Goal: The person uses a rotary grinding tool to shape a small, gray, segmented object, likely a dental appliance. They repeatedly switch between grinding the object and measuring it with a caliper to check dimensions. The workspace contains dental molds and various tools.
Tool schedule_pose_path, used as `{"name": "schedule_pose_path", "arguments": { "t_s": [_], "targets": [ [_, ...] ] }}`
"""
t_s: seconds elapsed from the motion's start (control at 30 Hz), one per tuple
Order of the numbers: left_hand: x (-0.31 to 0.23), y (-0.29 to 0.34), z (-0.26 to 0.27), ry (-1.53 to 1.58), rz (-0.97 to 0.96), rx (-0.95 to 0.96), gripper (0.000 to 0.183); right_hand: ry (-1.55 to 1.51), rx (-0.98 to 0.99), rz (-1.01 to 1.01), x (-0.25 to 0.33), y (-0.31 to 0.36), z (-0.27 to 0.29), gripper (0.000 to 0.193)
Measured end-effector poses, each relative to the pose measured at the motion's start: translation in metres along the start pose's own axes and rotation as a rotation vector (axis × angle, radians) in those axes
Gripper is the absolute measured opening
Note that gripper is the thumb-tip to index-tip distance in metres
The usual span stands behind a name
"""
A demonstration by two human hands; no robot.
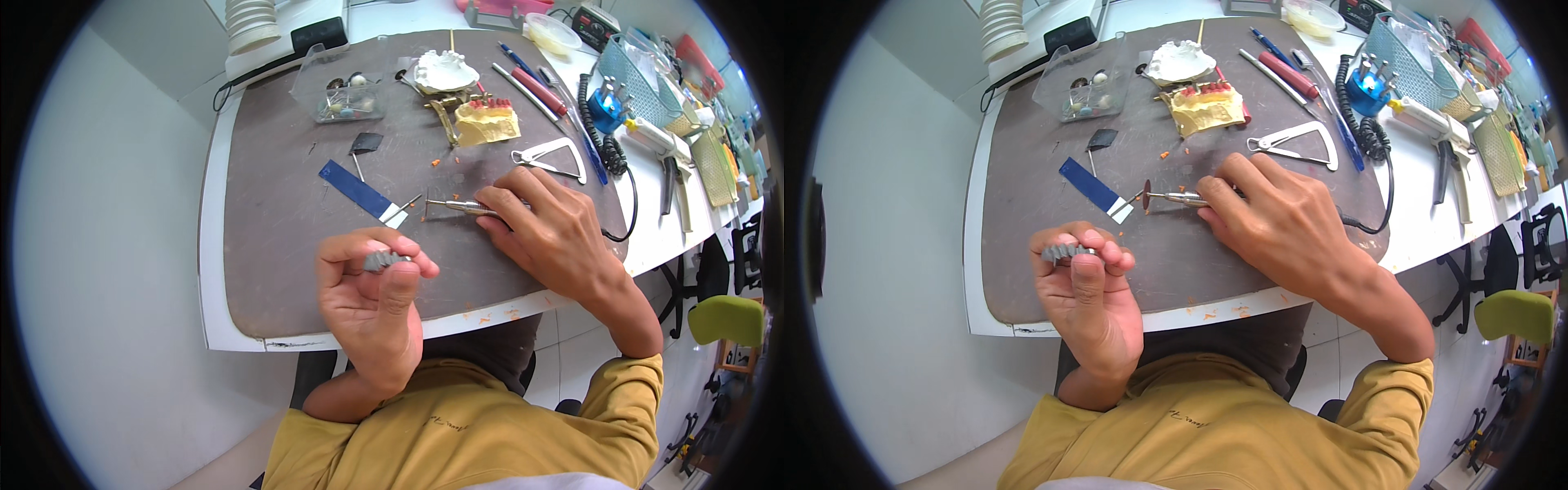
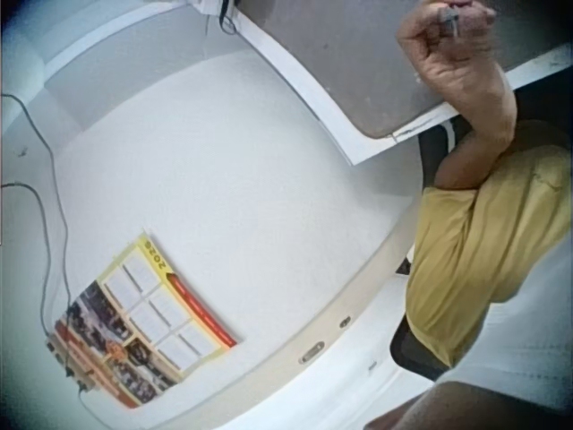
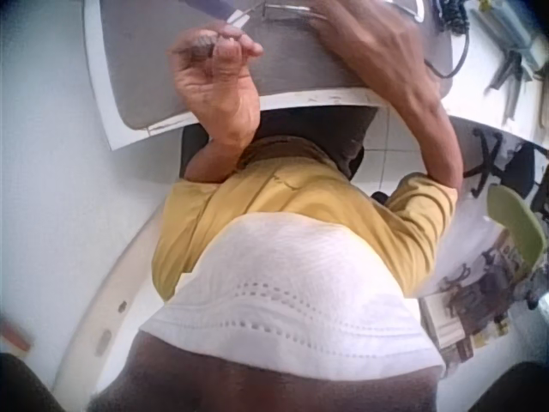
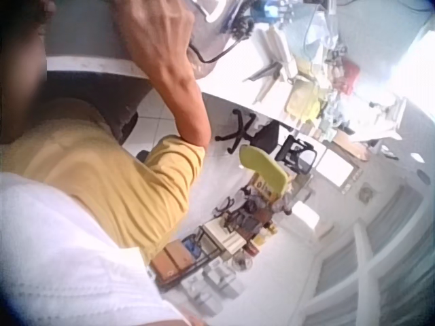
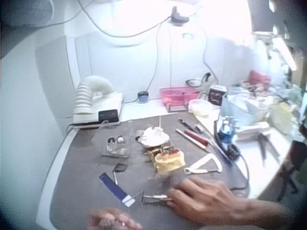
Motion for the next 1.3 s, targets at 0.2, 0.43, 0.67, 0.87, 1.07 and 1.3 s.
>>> {"name": "schedule_pose_path", "arguments": {
  "t_s": [0.2, 0.43, 0.67, 0.87, 1.07, 1.3],
  "targets": [
    [0.001, 0.0, 0.001, 0.007, 0.004, 0.002, 0.027, 0.0, -0.007, 0.022, -0.004, 0.001, -0.002, 0.018],
    [0.0, -0.001, 0.002, 0.066, 0.025, -0.007, 0.022, -0.023, 0.029, -0.019, -0.002, 0.0, -0.001, 0.023],
    [0.0, -0.003, 0.005, 0.146, 0.06, -0.018, 0.019, -0.011, 0.001, 0.015, -0.003, -0.001, -0.001, 0.018],
    [-0.002, -0.002, 0.004, 0.15, 0.053, -0.047, 0.019, -0.039, 0.023, 0.011, -0.004, 0.0, 0.005, 0.02],
    [0.0, -0.002, 0.006, 0.132, 0.055, -0.017, 0.02, 0.074, 0.065, -0.264, -0.05, 0.006, 0.039, 0.019],
    [0.001, -0.002, 0.006, 0.151, 0.097, -0.031, 0.02, -0.019, 0.251, -0.165, -0.083, 0.005, 0.034, 0.025]
  ]
}}
Point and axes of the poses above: each hand's wrist, its own y-axis away from the middle knuckle, its own z-axis out of the back of the hand, x = y × z, the point moved 3 cm from there along -y, towards the middle knuckle, and after that the axes turned 1 degree about -x, right-handed, at the moved point
